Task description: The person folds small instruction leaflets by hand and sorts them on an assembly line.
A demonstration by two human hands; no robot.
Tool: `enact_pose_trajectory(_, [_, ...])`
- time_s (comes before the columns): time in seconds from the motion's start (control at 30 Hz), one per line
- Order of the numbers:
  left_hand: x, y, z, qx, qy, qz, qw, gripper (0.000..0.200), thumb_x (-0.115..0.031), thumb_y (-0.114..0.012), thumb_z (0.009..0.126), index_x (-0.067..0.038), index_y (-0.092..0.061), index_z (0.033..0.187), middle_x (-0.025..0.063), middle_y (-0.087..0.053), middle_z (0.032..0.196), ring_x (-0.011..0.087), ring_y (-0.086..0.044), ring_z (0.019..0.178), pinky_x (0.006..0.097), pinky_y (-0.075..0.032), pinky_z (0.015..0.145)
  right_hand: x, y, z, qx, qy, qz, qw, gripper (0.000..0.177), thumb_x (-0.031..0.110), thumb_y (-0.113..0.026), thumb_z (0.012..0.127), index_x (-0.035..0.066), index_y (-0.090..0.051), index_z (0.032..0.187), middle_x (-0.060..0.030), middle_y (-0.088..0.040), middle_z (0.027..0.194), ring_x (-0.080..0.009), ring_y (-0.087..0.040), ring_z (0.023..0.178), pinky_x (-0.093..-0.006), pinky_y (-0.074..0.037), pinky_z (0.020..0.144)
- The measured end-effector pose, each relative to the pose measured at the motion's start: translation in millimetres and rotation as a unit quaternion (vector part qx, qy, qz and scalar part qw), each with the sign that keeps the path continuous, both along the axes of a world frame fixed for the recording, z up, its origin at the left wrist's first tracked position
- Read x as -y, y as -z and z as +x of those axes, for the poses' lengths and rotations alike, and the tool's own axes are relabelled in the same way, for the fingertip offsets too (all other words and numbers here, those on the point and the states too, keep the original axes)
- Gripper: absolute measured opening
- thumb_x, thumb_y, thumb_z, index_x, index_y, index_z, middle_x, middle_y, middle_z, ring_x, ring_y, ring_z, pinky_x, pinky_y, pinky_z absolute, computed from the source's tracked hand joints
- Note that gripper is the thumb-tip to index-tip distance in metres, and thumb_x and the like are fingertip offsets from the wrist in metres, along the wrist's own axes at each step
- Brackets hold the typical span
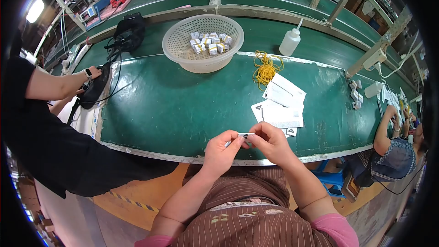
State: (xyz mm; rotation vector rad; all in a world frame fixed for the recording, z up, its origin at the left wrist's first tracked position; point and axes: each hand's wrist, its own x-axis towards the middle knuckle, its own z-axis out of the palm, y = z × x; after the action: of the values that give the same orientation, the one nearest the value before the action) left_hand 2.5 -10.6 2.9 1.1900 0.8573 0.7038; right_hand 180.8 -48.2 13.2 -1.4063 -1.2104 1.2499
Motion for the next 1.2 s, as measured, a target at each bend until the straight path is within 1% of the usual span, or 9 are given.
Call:
enact_pose_trajectory(0.1, [0,9,1,0.056,0.021,-0.111,0.992,0.021,-0.019,-0.048,0.101,-0.002,-0.058,0.108,0.0018,-0.056,0.072,0.0011,-0.033,0.047,0.0178,-0.025,0.041,3,3,0,0.063,0.012,0.024,0.998,0.012,0.011,-0.064,0.090,-0.001,-0.060,0.090,-0.0053,-0.062,0.072,-0.0111,-0.056,0.063,-0.0274,-0.046,0.058])
enact_pose_trajectory(0.27, [-12,14,-5,0.258,0.036,-0.325,0.909,0.053,-0.046,-0.030,0.104,-0.001,-0.054,0.117,0.0016,-0.050,0.075,0.0057,-0.028,0.050,0.0218,-0.028,0.044,1,-6,-4,0.269,0.060,0.226,0.934,0.012,0.004,-0.071,0.078,0.004,-0.060,0.084,-0.0113,-0.058,0.068,-0.0265,-0.059,0.059,-0.0355,-0.045,0.053])
enact_pose_trajectory(0.4, [-8,11,0,0.276,0.008,-0.362,0.890,0.051,-0.045,-0.032,0.104,-0.003,-0.051,0.125,0.0016,-0.054,0.083,0.0079,-0.045,0.063,0.0259,-0.041,0.054,-4,-9,-16,0.388,0.033,0.381,0.838,0.016,0.003,-0.070,0.068,0.007,-0.060,0.080,-0.0060,-0.057,0.072,-0.0233,-0.056,0.061,-0.0363,-0.043,0.055])
enact_pose_trajectory(0.57, [2,11,10,0.145,-0.069,-0.298,0.941,0.042,-0.035,-0.039,0.103,-0.007,-0.046,0.133,0.0038,-0.058,0.102,0.0150,-0.058,0.090,0.0322,-0.050,0.076,1,-1,-32,0.454,-0.020,0.386,0.802,0.017,0.009,-0.070,0.065,0.007,-0.064,0.081,-0.0021,-0.061,0.084,-0.0197,-0.056,0.071,-0.0340,-0.042,0.062])
enact_pose_trajectory(0.67, [3,16,16,0.170,-0.110,-0.324,0.924,0.034,-0.028,-0.040,0.104,-0.009,-0.045,0.131,0.0015,-0.058,0.091,0.0107,-0.056,0.077,0.0277,-0.048,0.064,5,1,-34,0.468,-0.024,0.386,0.794,0.017,0.010,-0.068,0.065,0.006,-0.064,0.081,-0.0027,-0.062,0.087,-0.0204,-0.057,0.073,-0.0348,-0.042,0.066])
enact_pose_trajectory(0.77, [2,13,15,0.170,-0.126,-0.365,0.907,0.031,-0.021,-0.040,0.103,-0.009,-0.047,0.130,0.0023,-0.059,0.092,0.0109,-0.056,0.079,0.0285,-0.048,0.066,6,1,-36,0.468,-0.029,0.386,0.794,0.018,0.010,-0.066,0.065,0.006,-0.064,0.082,-0.0032,-0.062,0.089,-0.0213,-0.057,0.077,-0.0356,-0.043,0.071])
enact_pose_trajectory(0.97, [3,35,15,0.171,-0.182,-0.317,0.915,0.028,-0.016,-0.042,0.100,-0.002,-0.053,0.121,0.0088,-0.061,0.103,0.0170,-0.058,0.097,0.0321,-0.049,0.085,11,-3,-44,0.488,-0.086,0.308,0.812,0.030,0.014,-0.068,0.069,0.004,-0.064,0.097,-0.0061,-0.061,0.103,-0.0243,-0.057,0.093,-0.0387,-0.043,0.082])
enact_pose_trajectory(1.03, [3,29,13,0.192,-0.169,-0.334,0.907,0.028,-0.015,-0.042,0.100,0.003,-0.054,0.118,0.0127,-0.060,0.109,0.0197,-0.058,0.104,0.0338,-0.048,0.091,10,-4,-44,0.478,-0.063,0.334,0.810,0.024,0.011,-0.062,0.069,0.003,-0.063,0.092,-0.0080,-0.060,0.092,-0.0250,-0.058,0.088,-0.0375,-0.045,0.083])
enact_pose_trajectory(1.2, [1,20,7,0.250,-0.125,-0.389,0.878,0.034,-0.019,-0.038,0.101,0.004,-0.051,0.123,0.0138,-0.057,0.121,0.0235,-0.057,0.110,0.0384,-0.046,0.097,4,-3,-37,0.453,-0.056,0.362,0.813,0.025,0.013,-0.069,0.070,0.005,-0.065,0.094,-0.0064,-0.063,0.096,-0.0238,-0.059,0.090,-0.0369,-0.045,0.083])
